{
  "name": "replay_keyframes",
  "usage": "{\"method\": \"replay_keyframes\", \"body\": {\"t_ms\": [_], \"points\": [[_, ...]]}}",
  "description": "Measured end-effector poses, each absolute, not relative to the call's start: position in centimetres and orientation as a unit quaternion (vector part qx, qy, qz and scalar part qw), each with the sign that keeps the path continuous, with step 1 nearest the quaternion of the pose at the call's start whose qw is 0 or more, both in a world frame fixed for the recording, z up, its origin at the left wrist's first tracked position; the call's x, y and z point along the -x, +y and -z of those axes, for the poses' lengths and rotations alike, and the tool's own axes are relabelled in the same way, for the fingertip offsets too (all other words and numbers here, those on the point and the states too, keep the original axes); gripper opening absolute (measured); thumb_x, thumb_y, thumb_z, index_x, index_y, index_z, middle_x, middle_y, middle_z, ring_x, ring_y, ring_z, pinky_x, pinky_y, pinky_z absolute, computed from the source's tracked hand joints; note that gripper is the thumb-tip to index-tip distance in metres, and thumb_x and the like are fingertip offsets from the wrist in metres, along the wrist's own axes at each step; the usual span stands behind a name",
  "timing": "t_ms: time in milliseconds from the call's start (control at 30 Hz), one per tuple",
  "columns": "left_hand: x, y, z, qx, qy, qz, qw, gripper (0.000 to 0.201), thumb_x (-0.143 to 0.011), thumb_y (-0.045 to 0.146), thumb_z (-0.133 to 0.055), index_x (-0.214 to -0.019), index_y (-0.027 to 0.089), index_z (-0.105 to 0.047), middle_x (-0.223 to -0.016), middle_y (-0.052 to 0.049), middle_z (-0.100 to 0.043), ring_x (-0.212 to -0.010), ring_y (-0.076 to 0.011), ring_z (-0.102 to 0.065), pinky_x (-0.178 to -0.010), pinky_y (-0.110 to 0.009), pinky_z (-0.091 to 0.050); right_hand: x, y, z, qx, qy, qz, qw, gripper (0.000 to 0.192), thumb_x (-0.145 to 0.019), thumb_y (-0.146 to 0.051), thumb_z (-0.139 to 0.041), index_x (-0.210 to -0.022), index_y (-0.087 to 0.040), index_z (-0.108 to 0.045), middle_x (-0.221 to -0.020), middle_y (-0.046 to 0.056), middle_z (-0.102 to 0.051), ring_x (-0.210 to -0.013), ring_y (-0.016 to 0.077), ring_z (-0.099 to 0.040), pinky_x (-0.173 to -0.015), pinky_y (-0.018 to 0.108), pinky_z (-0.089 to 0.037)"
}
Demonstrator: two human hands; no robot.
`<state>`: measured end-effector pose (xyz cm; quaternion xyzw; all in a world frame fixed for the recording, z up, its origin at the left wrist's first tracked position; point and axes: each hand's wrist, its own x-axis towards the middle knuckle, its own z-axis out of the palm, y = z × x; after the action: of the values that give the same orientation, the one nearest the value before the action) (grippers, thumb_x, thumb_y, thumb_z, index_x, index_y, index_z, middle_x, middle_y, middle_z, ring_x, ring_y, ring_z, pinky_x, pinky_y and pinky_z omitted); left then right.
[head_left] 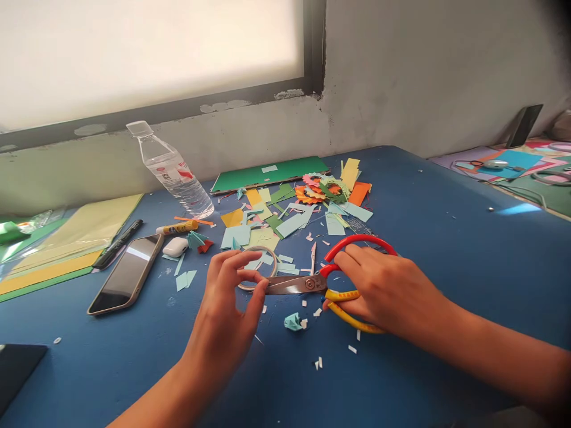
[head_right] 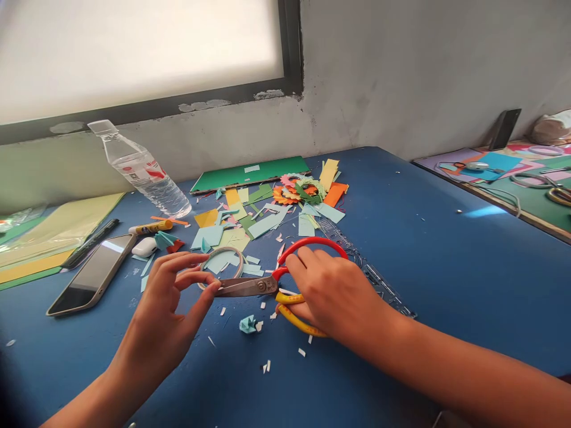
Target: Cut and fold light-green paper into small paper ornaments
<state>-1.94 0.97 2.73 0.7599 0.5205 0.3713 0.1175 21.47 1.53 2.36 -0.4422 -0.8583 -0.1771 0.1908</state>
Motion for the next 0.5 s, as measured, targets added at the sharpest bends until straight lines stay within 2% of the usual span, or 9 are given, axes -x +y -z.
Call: {"method": "replay_keyframes", "body": {"t_ms": [67,233,333,500], "points": [[1.87,0.94,-2.83,-0.736,0.533,-0.38,0.173,0.03,-0.084,0.013,-0.055,-0.108,0.03,-0.047,-0.106,0.0,-0.046,-0.079,-0.0115,-0.065,-0.083,-0.034,-0.049,-21.44,1.45,-2.39,0.444,-0.857,0.186,0.186,0.038,-0.066,-0.046,-0.075,-0.078,-0.015,-0.057,-0.067,0.001,-0.06,-0.056,0.016,-0.057,-0.048,0.027,-0.034],[1.43,0.81,-3.43,-0.672,0.551,-0.414,0.272,0.024,-0.08,0.019,-0.061,-0.097,0.029,-0.048,-0.091,0.004,-0.051,-0.078,-0.0124,-0.064,-0.065,-0.024,-0.05,-21.27,1.4,-2.1,0.452,-0.858,0.189,0.158,0.038,-0.065,-0.045,-0.076,-0.08,-0.015,-0.058,-0.07,0.002,-0.061,-0.057,0.0162,-0.056,-0.048,0.028,-0.033],[1.48,0.98,-3.69,-0.66,0.554,-0.446,0.242,0.023,-0.078,0.02,-0.063,-0.095,0.028,-0.05,-0.091,0.004,-0.051,-0.077,-0.0125,-0.065,-0.063,-0.022,-0.05,-21.2,1.46,-1.82,0.455,-0.862,0.176,0.139,0.037,-0.064,-0.043,-0.077,-0.081,-0.015,-0.059,-0.074,0.002,-0.062,-0.059,0.016,-0.057,-0.048,0.028,-0.033],[1.96,1.53,-3.43,-0.696,0.558,-0.423,0.162,0.025,-0.078,0.019,-0.064,-0.097,0.026,-0.049,-0.1,0.003,-0.05,-0.076,-0.0131,-0.067,-0.072,-0.028,-0.051,-21.22,1.57,-1.77,0.458,-0.854,0.197,0.147,0.04,-0.062,-0.044,-0.078,-0.08,-0.015,-0.059,-0.071,0.002,-0.061,-0.059,0.0169,-0.057,-0.048,0.028,-0.033]]}}
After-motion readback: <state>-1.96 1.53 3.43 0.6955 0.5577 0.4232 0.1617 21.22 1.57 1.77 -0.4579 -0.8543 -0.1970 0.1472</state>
